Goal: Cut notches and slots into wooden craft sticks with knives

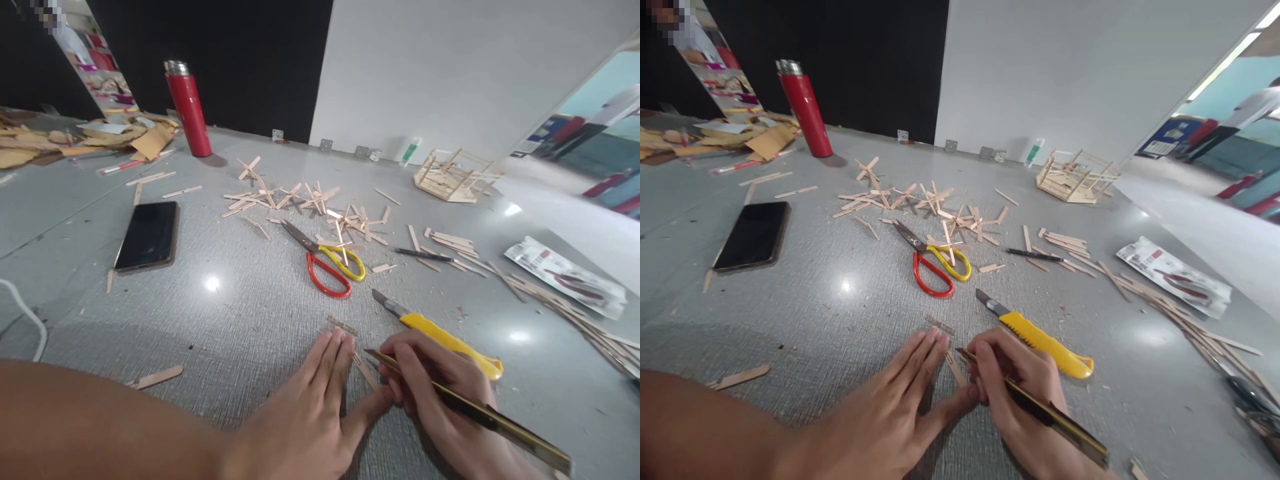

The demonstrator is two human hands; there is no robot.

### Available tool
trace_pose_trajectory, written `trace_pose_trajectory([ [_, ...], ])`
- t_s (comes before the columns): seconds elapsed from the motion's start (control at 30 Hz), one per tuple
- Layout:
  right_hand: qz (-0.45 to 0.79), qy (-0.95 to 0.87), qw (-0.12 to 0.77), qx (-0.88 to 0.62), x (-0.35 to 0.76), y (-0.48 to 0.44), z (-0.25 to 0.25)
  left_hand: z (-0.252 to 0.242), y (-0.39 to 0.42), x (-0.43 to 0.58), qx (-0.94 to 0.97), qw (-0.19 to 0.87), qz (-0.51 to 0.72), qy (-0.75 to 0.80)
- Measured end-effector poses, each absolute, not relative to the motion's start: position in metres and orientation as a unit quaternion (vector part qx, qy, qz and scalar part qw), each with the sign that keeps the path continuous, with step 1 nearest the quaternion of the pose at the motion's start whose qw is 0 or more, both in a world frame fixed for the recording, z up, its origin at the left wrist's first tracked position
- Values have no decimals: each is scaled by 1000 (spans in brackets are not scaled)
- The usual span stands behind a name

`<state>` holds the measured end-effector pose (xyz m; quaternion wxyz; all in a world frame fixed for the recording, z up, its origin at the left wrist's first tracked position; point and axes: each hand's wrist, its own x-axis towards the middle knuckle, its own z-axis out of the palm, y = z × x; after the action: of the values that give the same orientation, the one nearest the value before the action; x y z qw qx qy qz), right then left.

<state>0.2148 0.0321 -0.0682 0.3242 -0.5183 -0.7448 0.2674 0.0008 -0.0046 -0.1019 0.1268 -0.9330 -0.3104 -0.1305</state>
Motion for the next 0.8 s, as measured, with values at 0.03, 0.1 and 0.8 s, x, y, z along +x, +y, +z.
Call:
trace_pose_trajectory([
  [0.03, 301, -726, 321, -528, 214, 34, -68, -101, -5, 1, -934, 128, -130, -308],
  [0.1, 336, -700, 326, -539, 215, 36, -68, -98, -4, 0, -937, 128, -125, -300],
  [0.8, 285, -738, 277, -545, 206, 41, -78, -92, -5, 2, -939, 116, -117, -302],
])
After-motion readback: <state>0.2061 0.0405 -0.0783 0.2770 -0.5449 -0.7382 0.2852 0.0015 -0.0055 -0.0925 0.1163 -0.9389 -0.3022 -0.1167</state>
